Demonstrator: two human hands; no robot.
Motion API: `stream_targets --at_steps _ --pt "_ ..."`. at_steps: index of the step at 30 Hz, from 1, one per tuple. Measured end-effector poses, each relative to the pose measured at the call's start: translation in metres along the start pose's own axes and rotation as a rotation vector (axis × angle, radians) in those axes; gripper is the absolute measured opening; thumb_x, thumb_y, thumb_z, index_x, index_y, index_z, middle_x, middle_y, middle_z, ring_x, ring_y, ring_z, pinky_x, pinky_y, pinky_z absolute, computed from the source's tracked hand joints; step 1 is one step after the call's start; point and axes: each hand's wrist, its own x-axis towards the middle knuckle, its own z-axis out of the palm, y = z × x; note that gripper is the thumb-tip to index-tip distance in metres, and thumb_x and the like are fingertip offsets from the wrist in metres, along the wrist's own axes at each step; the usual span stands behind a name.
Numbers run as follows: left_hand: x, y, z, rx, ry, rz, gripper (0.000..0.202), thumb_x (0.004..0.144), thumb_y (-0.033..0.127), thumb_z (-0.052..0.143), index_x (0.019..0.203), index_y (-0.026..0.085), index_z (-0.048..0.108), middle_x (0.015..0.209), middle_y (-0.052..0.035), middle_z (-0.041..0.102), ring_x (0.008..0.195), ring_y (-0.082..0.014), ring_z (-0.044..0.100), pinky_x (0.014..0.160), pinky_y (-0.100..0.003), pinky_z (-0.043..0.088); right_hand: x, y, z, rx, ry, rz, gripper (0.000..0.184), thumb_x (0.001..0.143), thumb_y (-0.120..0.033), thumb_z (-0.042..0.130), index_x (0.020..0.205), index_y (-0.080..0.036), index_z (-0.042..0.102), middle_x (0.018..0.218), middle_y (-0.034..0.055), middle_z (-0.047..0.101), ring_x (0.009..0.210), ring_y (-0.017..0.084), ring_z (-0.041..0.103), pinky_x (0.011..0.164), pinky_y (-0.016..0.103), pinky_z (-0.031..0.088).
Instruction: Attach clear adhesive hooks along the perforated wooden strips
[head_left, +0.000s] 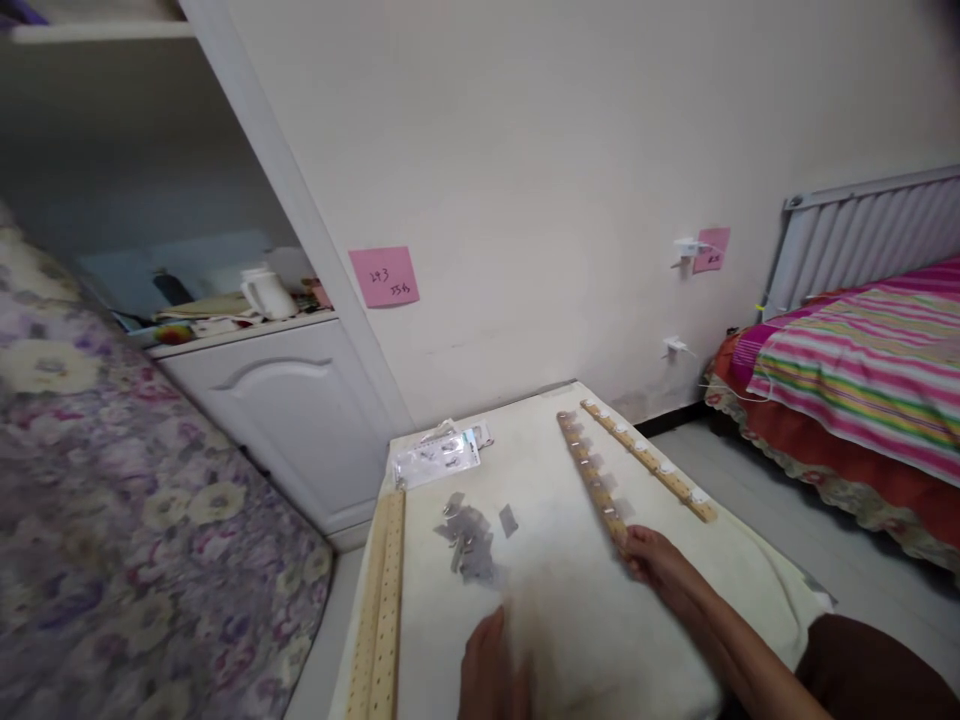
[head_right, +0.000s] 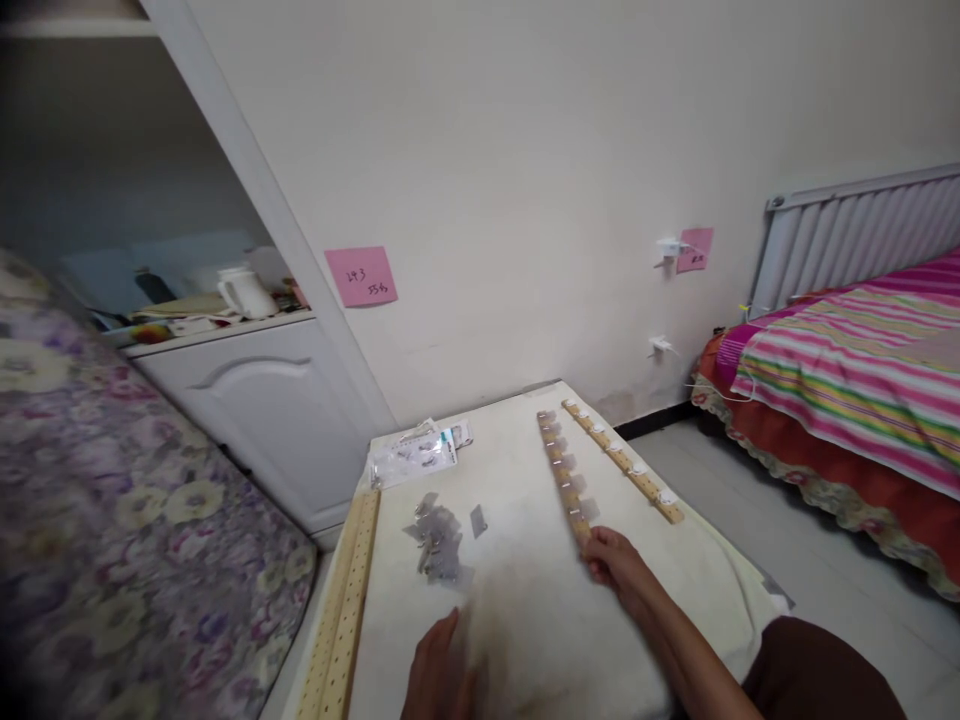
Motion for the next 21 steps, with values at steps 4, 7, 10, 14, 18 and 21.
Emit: stream_targets --at_steps 4,7,10,14,18,21 --pt "0.002 0.024 0.006 -0.109 -0.017 0.000 0.059 0.082 0.040 0.046 0.134 0.014 0.039 0.138 -0.0115 0.043 0.133 -0.0249 0.033 0.113 -0.041 0.027 -0.035 0.025 0.026 -0.042 -0.104 -0.035 0.024 0.065 -0.035 0.066 0.067 -0.018 0.049 0.052 -0.0082 0.044 0.040 0.004 0.035 0.040 0.016 0.025" --pt "0.006 0.052 0.008 -0.145 0.008 -0.046 0.074 0.075 0.034 0.057 0.140 0.014 0.029 0.149 -0.0112 0.025 0.141 -0.0244 0.017 0.116 -0.040 0.020 -0.064 0.042 0.048 -0.081 -0.203 -0.009 0.030 0.066 -0.045 0.065 0.068 -0.019 0.049 0.049 -0.0087 0.041 0.038 0.005 0.034 0.039 0.018 0.026" --pt "0.009 0.076 0.008 -0.177 -0.035 -0.069 0.092 0.065 0.029 0.069 0.143 0.016 0.022 0.155 -0.0101 -0.001 0.143 -0.0267 0.001 0.116 -0.040 0.016 -0.088 0.052 0.068 -0.100 -0.305 -0.020 0.035 0.067 -0.051 0.063 0.071 -0.019 0.051 0.050 -0.0077 0.042 0.038 0.006 0.035 0.039 0.019 0.027" --pt "0.007 0.087 0.007 -0.201 -0.053 -0.095 0.099 0.057 0.019 0.071 0.144 0.021 0.022 0.155 -0.0058 -0.016 0.143 -0.0279 -0.007 0.115 -0.040 0.015 -0.107 0.055 0.083 -0.128 -0.377 -0.017 0.032 0.067 -0.049 0.064 0.075 -0.018 0.057 0.055 -0.0051 0.047 0.043 0.008 0.039 0.042 0.020 0.031" --pt "0.002 0.082 0.009 -0.227 -0.050 -0.148 0.097 0.055 0.008 0.066 0.142 0.021 0.026 0.153 -0.0047 -0.023 0.143 -0.0277 -0.007 0.115 -0.038 0.017 -0.116 0.053 0.086 -0.177 -0.428 -0.092 0.038 0.067 -0.054 0.063 0.081 -0.019 0.061 0.070 0.0023 0.059 0.067 0.018 0.054 0.061 0.027 0.044" --pt "0.001 0.077 0.010 -0.254 -0.040 -0.156 0.092 0.057 0.010 0.067 0.140 0.022 0.029 0.153 -0.0027 -0.024 0.143 -0.0275 -0.005 0.115 -0.038 0.018 -0.120 0.058 0.084 -0.222 -0.448 -0.065 0.045 0.066 -0.060 0.062 0.083 -0.019 0.063 0.069 0.0033 0.059 0.069 0.020 0.056 0.065 0.031 0.045"
